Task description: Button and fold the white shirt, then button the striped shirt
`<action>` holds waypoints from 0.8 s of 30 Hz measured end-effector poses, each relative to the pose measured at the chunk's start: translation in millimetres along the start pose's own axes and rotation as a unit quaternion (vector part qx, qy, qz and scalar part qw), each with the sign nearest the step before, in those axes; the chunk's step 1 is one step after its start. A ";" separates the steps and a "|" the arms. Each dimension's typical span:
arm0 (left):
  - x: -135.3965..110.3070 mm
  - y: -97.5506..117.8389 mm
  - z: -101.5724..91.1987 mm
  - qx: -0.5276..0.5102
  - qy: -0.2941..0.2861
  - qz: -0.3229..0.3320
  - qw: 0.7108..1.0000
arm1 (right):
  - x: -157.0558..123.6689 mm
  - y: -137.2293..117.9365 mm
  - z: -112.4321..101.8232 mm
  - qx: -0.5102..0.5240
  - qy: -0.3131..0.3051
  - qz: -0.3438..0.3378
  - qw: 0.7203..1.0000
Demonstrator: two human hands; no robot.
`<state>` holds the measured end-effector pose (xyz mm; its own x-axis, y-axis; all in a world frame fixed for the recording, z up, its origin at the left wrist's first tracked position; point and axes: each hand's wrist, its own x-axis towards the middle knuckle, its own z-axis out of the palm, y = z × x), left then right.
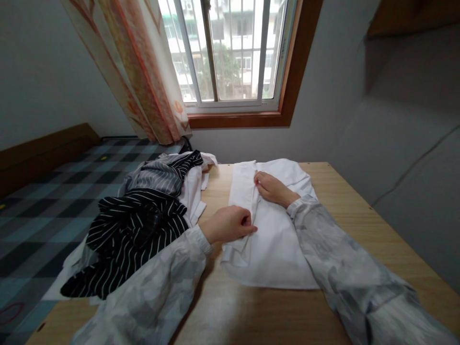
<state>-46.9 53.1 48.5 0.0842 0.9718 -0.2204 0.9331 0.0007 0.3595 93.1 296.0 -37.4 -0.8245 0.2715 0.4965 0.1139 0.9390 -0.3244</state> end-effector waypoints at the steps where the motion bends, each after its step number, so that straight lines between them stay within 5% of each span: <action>1: 1.7 -1.5 2.1 -0.010 -0.016 0.006 1.000 | -0.5 0.9 -0.4 0.001 -0.002 -0.001 1.000; 9: -1.6 -26.8 -13.9 -0.209 -0.190 0.113 0.953 | -3.0 -7.7 -8.2 0.022 -0.012 -0.010 1.000; 14: -21.2 -27.5 -36.9 -0.097 -0.183 0.031 0.978 | -1.8 -30.2 -20.2 0.094 -0.056 -0.061 0.992; 18: -24.9 -20.0 -33.7 0.011 -0.170 0.008 0.985 | -0.7 -40.9 -20.3 0.122 -0.113 -0.054 0.984; 24: -16.6 -22.2 -20.0 0.116 -0.116 0.023 0.986 | -1.8 -23.3 -2.7 0.125 -0.051 -0.038 0.990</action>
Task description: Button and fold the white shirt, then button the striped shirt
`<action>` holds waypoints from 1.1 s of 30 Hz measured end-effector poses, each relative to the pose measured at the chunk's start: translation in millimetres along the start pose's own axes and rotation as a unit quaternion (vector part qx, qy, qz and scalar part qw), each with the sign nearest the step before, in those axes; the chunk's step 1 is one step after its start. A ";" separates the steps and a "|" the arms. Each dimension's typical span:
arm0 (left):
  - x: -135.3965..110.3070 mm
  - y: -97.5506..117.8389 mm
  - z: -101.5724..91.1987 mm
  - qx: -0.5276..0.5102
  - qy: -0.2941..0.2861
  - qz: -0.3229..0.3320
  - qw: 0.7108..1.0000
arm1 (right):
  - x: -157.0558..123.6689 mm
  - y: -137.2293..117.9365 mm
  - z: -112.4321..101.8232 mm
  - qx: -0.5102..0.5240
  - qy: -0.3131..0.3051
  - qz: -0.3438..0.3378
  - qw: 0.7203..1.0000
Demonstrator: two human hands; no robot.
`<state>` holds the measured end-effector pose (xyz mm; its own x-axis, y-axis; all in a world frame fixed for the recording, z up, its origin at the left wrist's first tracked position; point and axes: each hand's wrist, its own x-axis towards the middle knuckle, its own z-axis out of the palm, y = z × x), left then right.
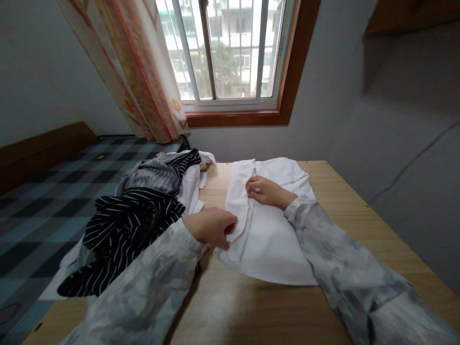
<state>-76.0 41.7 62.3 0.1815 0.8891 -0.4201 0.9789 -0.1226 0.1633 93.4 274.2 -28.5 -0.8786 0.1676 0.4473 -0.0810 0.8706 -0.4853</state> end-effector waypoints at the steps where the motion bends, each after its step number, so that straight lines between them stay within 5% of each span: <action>1: 1.3 -2.7 0.3 0.006 0.012 0.005 1.000 | -0.7 5.4 1.4 -0.004 0.011 0.003 1.000; 10: 19.2 -29.6 -0.6 0.056 0.119 -0.040 0.991 | 1.4 49.1 -4.0 -0.102 0.074 0.100 0.987; 19: 24.8 -56.4 8.6 0.099 0.207 -0.113 0.967 | -17.1 40.7 -19.3 -0.264 0.038 0.203 0.942; 28: 27.2 -58.4 12.3 0.158 0.250 -0.123 0.947 | -76.2 42.0 -18.5 -0.203 0.125 0.231 0.943; 33: 18.3 -51.7 1.8 0.094 0.199 -0.073 0.973 | -92.3 49.1 -52.1 -0.155 0.074 0.177 0.969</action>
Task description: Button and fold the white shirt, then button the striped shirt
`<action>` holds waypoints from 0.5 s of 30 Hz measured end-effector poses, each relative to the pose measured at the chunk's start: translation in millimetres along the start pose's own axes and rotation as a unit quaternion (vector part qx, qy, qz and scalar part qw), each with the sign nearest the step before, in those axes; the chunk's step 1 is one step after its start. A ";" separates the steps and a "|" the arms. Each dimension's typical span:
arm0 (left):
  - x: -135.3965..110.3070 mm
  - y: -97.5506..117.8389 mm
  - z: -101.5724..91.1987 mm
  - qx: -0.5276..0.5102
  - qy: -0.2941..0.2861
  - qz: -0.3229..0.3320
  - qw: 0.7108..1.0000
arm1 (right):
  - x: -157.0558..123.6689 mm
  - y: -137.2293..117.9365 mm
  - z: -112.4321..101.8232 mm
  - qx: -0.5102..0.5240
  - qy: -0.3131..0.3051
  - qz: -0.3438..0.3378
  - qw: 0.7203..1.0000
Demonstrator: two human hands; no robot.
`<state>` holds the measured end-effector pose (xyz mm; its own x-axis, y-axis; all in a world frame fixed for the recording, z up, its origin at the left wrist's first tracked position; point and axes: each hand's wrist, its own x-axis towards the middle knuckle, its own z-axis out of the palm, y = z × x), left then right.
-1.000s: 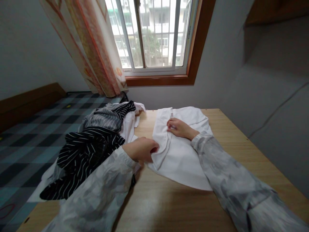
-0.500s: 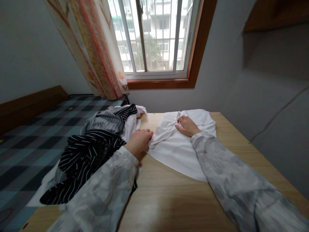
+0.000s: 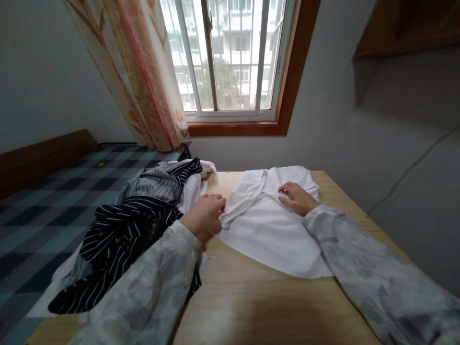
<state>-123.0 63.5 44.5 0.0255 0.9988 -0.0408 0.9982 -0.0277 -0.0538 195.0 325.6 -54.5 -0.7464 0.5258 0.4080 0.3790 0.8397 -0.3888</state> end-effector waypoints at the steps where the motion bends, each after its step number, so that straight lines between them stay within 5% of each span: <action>1: -1.4 3.3 -4.7 -0.031 -0.015 0.019 0.999 | -0.7 5.7 -6.7 -0.008 -0.006 -0.016 1.000; 7: -3.4 24.7 -13.6 -0.135 -0.031 0.075 0.987 | -9.8 21.6 -14.9 -0.035 0.013 -0.027 0.999; 15: -1.9 25.0 -6.0 -0.113 -0.030 0.069 0.991 | -28.8 -3.0 0.9 0.044 0.041 0.062 0.996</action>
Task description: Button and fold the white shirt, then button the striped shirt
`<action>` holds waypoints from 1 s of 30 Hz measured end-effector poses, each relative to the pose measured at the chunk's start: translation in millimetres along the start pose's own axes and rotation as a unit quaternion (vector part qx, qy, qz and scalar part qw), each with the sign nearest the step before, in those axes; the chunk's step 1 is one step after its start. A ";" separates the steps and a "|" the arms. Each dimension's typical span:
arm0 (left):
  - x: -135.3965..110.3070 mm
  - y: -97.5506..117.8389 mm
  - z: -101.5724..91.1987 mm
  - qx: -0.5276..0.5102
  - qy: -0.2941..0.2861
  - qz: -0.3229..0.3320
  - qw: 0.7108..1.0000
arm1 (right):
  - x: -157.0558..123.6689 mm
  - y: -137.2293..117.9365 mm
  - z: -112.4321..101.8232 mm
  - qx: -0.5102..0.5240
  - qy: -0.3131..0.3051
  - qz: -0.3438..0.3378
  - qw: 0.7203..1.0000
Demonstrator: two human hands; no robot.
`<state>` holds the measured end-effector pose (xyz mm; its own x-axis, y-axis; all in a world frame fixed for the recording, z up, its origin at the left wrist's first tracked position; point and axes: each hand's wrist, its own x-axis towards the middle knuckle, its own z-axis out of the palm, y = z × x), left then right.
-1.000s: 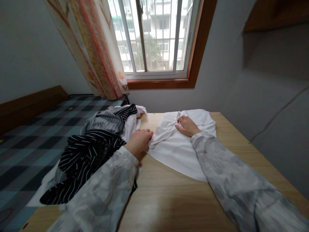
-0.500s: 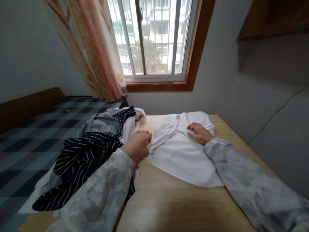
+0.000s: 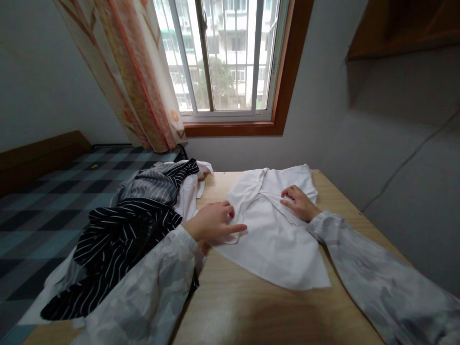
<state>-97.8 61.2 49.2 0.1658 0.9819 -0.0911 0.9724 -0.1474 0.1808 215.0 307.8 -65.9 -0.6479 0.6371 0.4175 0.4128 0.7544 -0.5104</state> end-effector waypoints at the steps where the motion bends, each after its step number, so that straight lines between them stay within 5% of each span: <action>1: 0.0 0.2 0.6 0.030 0.011 -0.013 0.999 | -5.6 -5.5 2.8 0.006 0.003 0.005 1.000; 8: -4.9 -1.0 -3.2 0.141 0.005 -0.069 0.988 | -28.4 -29.9 11.7 0.013 -0.001 0.011 1.000; 11: -6.9 -1.4 -6.3 0.151 0.001 -0.070 0.986 | -8.8 -10.6 -5.3 0.026 -0.037 0.047 0.998; 14: -6.9 1.5 -7.7 0.153 0.004 -0.059 0.986 | 14.8 21.9 -26.4 -0.073 0.045 0.031 0.996; 18: -4.9 4.8 -6.3 0.143 0.013 -0.066 0.987 | 26.2 52.5 -36.7 -0.167 0.022 0.009 0.986; 30: -2.6 -14.1 -0.7 0.130 0.029 -0.109 0.985 | -21.8 42.1 -42.5 -0.204 -0.006 0.000 0.979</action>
<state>-112.0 60.8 47.6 -0.0531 0.9977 -0.0416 0.9944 0.0490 -0.0935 273.7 332.4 -64.5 -0.6541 0.6376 0.4070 0.6332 0.7559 -0.1664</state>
